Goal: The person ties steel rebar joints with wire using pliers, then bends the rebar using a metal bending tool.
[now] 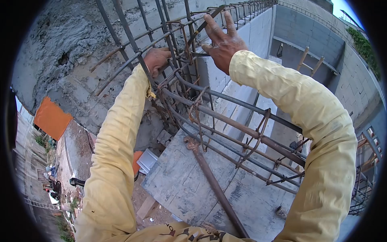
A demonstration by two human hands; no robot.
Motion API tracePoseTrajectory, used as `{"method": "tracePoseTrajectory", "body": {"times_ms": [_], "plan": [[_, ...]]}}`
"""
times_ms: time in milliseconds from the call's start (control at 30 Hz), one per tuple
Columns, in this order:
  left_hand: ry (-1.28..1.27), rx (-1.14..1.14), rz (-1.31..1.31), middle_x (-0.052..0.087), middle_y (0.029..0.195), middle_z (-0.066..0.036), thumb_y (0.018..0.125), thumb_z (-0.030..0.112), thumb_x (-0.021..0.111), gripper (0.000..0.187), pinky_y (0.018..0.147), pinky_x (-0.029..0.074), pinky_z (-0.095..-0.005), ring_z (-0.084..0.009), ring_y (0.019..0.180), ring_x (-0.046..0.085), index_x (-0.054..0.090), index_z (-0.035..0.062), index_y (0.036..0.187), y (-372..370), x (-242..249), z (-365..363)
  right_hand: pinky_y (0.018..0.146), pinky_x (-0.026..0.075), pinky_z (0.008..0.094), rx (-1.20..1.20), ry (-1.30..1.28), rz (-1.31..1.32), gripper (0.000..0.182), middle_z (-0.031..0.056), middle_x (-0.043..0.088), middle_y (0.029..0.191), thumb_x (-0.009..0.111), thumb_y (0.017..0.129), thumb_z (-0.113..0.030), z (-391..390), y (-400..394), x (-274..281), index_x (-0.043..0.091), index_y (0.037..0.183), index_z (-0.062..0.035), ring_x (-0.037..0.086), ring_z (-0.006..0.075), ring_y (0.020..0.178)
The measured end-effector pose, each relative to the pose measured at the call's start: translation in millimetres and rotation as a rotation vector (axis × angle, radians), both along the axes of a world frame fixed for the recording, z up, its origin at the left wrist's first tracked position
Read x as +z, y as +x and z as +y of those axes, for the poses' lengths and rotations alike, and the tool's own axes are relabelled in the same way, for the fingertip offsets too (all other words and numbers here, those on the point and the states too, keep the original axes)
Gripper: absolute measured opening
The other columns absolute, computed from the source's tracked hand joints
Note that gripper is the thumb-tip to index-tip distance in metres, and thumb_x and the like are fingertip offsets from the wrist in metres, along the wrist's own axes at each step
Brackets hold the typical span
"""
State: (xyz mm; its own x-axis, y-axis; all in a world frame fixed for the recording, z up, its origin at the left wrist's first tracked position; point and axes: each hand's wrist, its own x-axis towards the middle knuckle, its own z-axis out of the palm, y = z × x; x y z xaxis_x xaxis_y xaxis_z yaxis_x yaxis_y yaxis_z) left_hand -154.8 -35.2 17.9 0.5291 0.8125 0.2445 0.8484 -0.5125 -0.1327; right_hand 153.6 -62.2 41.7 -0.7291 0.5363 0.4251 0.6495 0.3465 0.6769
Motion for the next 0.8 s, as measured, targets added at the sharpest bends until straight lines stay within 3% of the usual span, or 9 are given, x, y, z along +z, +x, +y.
{"method": "tracePoseTrajectory", "body": {"times_ms": [200, 267, 367, 433, 500, 567, 633, 733, 800], "plan": [[0.135, -0.081, 0.014, 0.065, 0.119, -0.014, 0.073, 0.002, 0.063, 0.047, 0.096, 0.049, -0.0344, -0.0326, 0.113, 0.061, 0.066, 0.0066, 0.12, 1, -2, -6, 0.115, -0.008, 0.0678, -0.04, -0.012, 0.034, 0.051, 0.0121, 0.022, 0.161, 0.049, 0.094, -0.008, 4, 1, -12, 0.054, 0.14, -0.0314, -0.003, 0.0308, 0.152], [0.184, -0.203, 0.001, 0.065, 0.117, -0.014, 0.069, 0.002, 0.064, 0.049, 0.093, 0.05, -0.0358, -0.0333, 0.11, 0.062, 0.067, 0.0066, 0.118, -7, -4, -2, 0.115, -0.009, 0.0677, -0.053, -0.017, 0.041, 0.05, 0.0126, 0.022, 0.161, 0.049, 0.094, -0.009, 2, -2, -12, 0.053, 0.14, -0.0304, -0.003, 0.0309, 0.152], [0.244, -0.337, -0.032, 0.065, 0.119, -0.018, 0.072, 0.008, 0.057, 0.04, 0.087, 0.052, -0.0355, -0.0318, 0.111, 0.063, 0.068, 0.0035, 0.11, -17, -11, 5, 0.115, -0.009, 0.0673, -0.06, -0.021, 0.037, 0.05, 0.0131, 0.023, 0.16, 0.049, 0.095, -0.011, -2, -2, -11, 0.053, 0.141, -0.0293, -0.003, 0.0311, 0.152], [0.105, -0.138, -0.291, 0.065, 0.121, -0.018, 0.077, 0.012, 0.056, 0.036, 0.086, 0.052, -0.0357, -0.0315, 0.11, 0.063, 0.067, 0.0034, 0.111, -2, -4, -5, 0.116, -0.008, 0.0671, -0.075, -0.031, 0.051, 0.051, 0.0135, 0.024, 0.16, 0.049, 0.094, -0.011, -1, -2, -11, 0.052, 0.141, -0.0289, -0.003, 0.0313, 0.152], [-0.219, 0.346, -0.765, 0.065, 0.121, -0.014, 0.082, 0.014, 0.062, 0.037, 0.089, 0.05, -0.0372, -0.0327, 0.107, 0.063, 0.066, 0.0065, 0.119, 33, 4, -25, 0.116, -0.007, 0.0668, -0.089, -0.102, 0.09, 0.051, 0.0136, 0.024, 0.16, 0.048, 0.094, -0.01, -5, -3, -8, 0.052, 0.142, -0.0281, -0.003, 0.0313, 0.152], [-0.288, 0.522, -0.83, 0.064, 0.124, -0.013, 0.087, 0.017, 0.059, 0.035, 0.091, 0.05, -0.0363, -0.0319, 0.11, 0.063, 0.065, 0.0066, 0.12, 61, 23, -48, 0.115, -0.003, 0.0685, -0.064, -0.148, 0.137, 0.049, 0.0152, 0.026, 0.158, 0.047, 0.094, -0.011, -5, -2, -8, 0.053, 0.141, -0.0248, -0.001, 0.0319, 0.152], [-0.214, 0.461, -0.672, 0.063, 0.126, -0.012, 0.089, 0.017, 0.056, 0.034, 0.093, 0.05, -0.0354, -0.031, 0.113, 0.062, 0.064, 0.0068, 0.121, 52, 18, -42, 0.113, 0.005, 0.0722, 0.002, -0.167, 0.189, 0.045, 0.0181, 0.03, 0.156, 0.048, 0.094, -0.014, -1, 2, -11, 0.056, 0.138, -0.019, 0.003, 0.0333, 0.151], [0.014, 0.154, -0.251, 0.062, 0.128, -0.011, 0.09, 0.014, 0.053, 0.033, 0.097, 0.049, -0.034, -0.0299, 0.117, 0.06, 0.064, 0.0075, 0.121, 13, -4, -15, 0.109, 0.012, 0.0774, -0.009, -0.216, 0.235, 0.046, 0.0187, 0.029, 0.156, 0.05, 0.092, -0.011, -6, 0, -8, 0.057, 0.138, -0.0172, 0.003, 0.0338, 0.151], [0.043, 0.129, -0.175, 0.061, 0.129, -0.011, 0.089, 0.01, 0.054, 0.034, 0.1, 0.048, -0.0334, -0.0295, 0.118, 0.059, 0.064, 0.0079, 0.121, 7, -7, -11, 0.106, 0.017, 0.0794, -0.018, -0.225, 0.237, 0.047, 0.0189, 0.029, 0.155, 0.052, 0.091, -0.01, -6, -3, -7, 0.057, 0.137, -0.016, 0.003, 0.0338, 0.151]]}}
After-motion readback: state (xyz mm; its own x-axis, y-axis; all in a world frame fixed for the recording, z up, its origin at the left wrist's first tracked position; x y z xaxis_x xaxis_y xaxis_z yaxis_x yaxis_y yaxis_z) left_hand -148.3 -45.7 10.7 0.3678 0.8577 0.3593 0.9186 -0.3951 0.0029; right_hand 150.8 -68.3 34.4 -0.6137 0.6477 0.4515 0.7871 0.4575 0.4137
